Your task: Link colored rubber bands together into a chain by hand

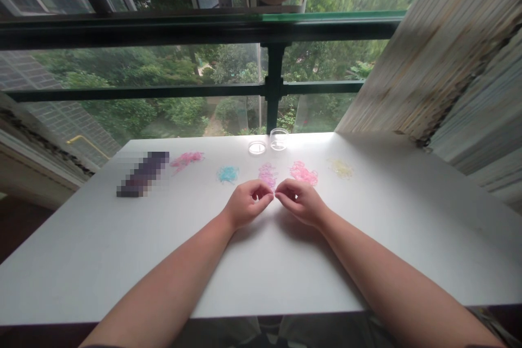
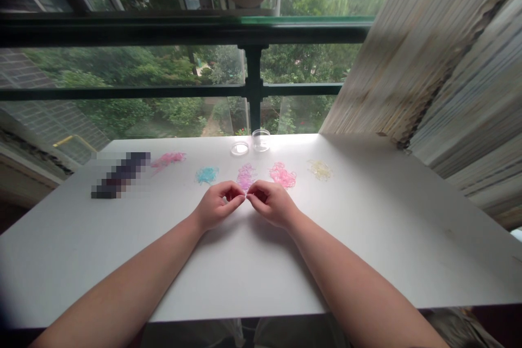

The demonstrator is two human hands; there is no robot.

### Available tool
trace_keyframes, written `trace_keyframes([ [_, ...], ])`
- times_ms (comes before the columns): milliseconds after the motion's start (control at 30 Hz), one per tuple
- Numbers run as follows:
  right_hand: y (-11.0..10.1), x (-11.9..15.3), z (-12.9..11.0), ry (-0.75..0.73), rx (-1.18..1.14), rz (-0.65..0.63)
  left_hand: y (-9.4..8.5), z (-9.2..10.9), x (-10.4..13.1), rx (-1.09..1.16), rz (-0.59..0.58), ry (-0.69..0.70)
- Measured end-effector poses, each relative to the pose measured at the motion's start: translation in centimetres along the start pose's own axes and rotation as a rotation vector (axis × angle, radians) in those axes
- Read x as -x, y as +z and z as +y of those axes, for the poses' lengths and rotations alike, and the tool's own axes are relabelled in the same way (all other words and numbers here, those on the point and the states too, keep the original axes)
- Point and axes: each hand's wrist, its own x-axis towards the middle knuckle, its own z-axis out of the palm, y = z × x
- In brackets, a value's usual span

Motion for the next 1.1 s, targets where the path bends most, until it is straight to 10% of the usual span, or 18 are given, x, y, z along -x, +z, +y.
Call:
trace_keyframes([
  [1100, 0.02, 0.1, -0.29, 0.018, -0.042, -0.013, -0.06, -0.16, 0.05, 0.018, 0.026, -0.01],
])
